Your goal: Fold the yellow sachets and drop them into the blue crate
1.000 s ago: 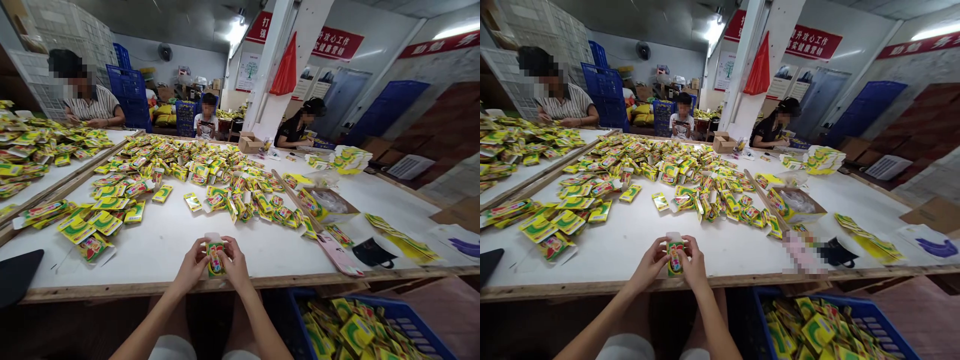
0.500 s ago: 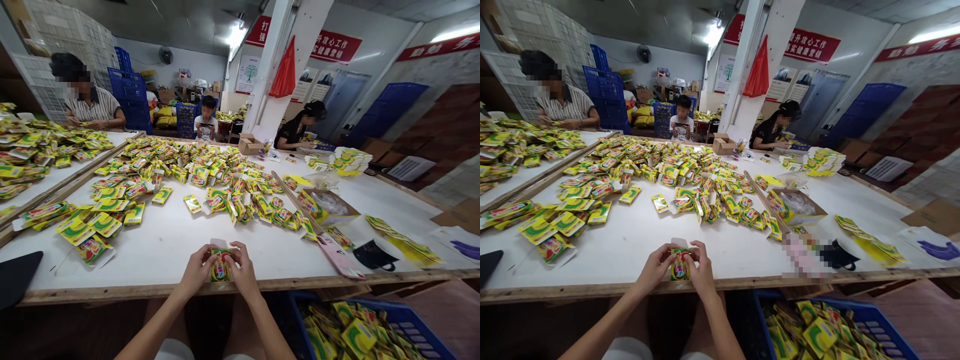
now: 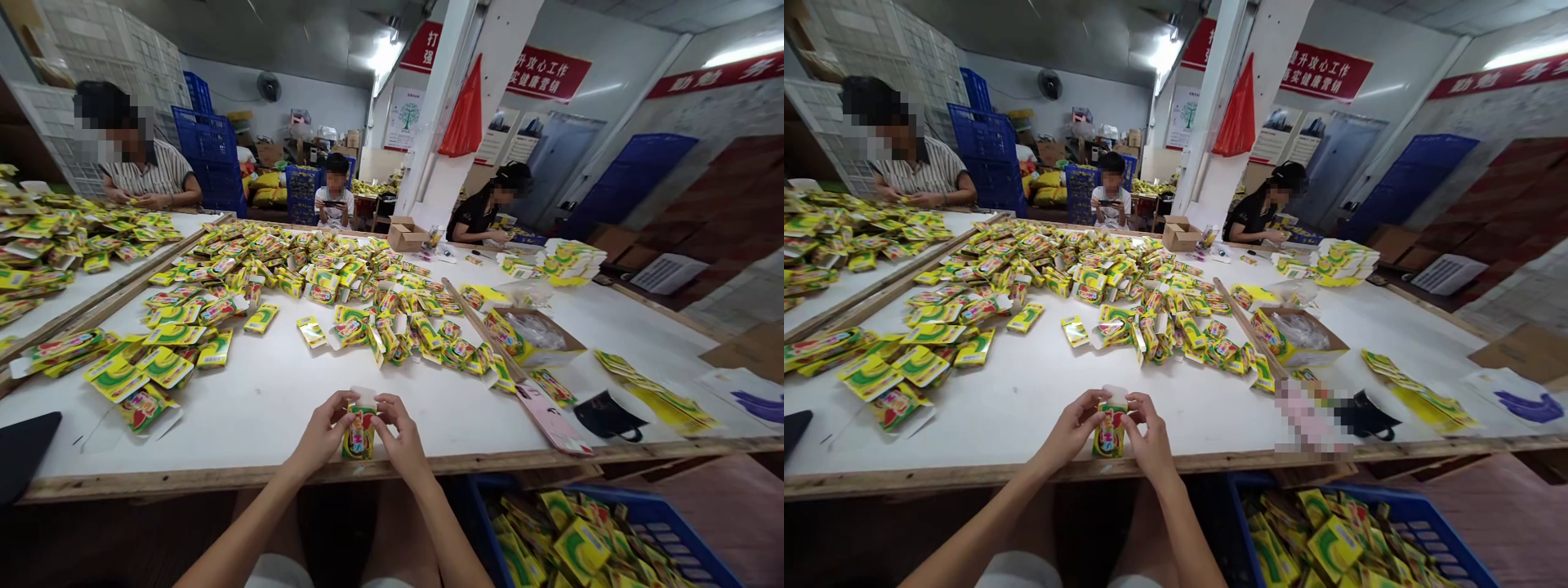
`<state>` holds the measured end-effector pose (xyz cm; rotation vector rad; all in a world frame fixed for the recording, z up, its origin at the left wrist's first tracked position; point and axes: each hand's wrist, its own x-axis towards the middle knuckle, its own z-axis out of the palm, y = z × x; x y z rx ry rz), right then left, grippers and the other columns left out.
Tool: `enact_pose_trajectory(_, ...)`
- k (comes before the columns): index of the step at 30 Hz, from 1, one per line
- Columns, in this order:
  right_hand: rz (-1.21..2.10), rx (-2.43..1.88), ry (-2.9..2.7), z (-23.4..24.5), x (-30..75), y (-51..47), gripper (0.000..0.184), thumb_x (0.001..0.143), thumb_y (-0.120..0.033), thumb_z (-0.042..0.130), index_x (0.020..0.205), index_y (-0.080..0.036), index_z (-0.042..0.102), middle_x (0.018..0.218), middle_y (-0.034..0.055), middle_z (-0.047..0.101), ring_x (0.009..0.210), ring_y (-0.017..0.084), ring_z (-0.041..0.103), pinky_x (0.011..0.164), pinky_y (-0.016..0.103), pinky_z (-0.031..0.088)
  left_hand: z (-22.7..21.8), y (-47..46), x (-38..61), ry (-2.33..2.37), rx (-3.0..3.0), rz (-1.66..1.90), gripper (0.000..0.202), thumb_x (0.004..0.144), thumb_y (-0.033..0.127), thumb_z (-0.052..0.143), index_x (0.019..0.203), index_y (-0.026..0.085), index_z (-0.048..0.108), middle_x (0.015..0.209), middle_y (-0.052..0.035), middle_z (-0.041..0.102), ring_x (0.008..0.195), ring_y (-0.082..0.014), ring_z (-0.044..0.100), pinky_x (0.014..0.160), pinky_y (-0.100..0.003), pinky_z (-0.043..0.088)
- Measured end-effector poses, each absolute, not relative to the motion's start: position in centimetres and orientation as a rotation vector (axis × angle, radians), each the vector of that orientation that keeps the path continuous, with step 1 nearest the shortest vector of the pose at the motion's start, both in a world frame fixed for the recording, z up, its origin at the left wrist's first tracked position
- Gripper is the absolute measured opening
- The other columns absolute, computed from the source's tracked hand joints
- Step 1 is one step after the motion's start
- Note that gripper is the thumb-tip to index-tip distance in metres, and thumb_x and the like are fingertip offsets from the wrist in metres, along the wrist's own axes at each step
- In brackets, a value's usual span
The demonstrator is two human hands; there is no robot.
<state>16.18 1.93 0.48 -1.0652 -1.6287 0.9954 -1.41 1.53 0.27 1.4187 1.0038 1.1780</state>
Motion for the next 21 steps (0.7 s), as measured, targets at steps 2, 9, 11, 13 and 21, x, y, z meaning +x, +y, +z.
enact_pose_trajectory(2, 0.995, -1.067, -1.637, 0.4, 16.3, 2.0, 0.026, 0.087, -0.028, 0.054, 0.112, -0.022, 0.05, 0.09, 0.0025, 0.064, 0.077, 0.016, 0.063, 0.072, 0.028, 0.051, 0.4, 1.6, -1.4, 1.003, 1.419, 1.17, 0.028, 0.085, 0.032, 0.055, 0.11, 0.02, 0.054, 0.091, -0.005, 0.064, 0.087, -0.0194, 0.062, 0.077, -0.03, 0.048)
enact_pose_trajectory(9, 1.021, -1.059, -1.699, 0.8, 16.3, 2.5, 0.03, 0.086, -0.027, 0.053, 0.116, -0.023, 0.051, 0.082, 0.0002, 0.065, 0.073, 0.016, 0.063, 0.072, 0.029, 0.051, 0.6, 1.3, -1.6, 0.985, 1.368, 1.162, 0.039, 0.085, 0.038, 0.055, 0.119, 0.021, 0.046, 0.082, -0.0026, 0.062, 0.075, -0.0167, 0.061, 0.071, -0.027, 0.048)
enact_pose_trajectory(11, 1.023, -1.073, -1.708, 0.8, 16.2, 2.5, 0.03, 0.087, -0.029, 0.053, 0.116, -0.023, 0.053, 0.085, 0.001, 0.065, 0.075, 0.017, 0.063, 0.074, 0.03, 0.051, 0.6, 1.2, -1.6, 0.981, 1.352, 1.162, 0.043, 0.085, 0.039, 0.055, 0.121, 0.021, 0.044, 0.081, -0.0022, 0.061, 0.074, -0.0162, 0.06, 0.069, -0.027, 0.047)
enact_pose_trajectory(13, 1.052, -1.079, -1.722, 0.8, 16.3, 2.6, 0.026, 0.087, -0.031, 0.053, 0.11, -0.023, 0.057, 0.09, 0.0027, 0.067, 0.079, 0.018, 0.063, 0.077, 0.032, 0.051, 0.6, 1.2, -1.6, 0.999, 1.347, 1.164, 0.044, 0.084, 0.04, 0.057, 0.122, 0.02, 0.044, 0.078, -0.0009, 0.06, 0.072, -0.0152, 0.06, 0.067, -0.026, 0.047)
enact_pose_trajectory(21, 1.078, -1.036, -1.625, 1.0, 15.9, 4.0, 0.021, 0.081, -0.039, 0.06, 0.082, -0.018, 0.065, 0.082, 0.0043, 0.066, 0.08, 0.019, 0.062, 0.074, 0.03, 0.051, 1.0, 0.9, -1.5, 1.103, 1.53, 1.164, 0.018, 0.086, 0.032, 0.052, 0.091, 0.018, 0.062, 0.088, -0.0058, 0.066, 0.085, -0.0199, 0.062, 0.079, -0.031, 0.049)
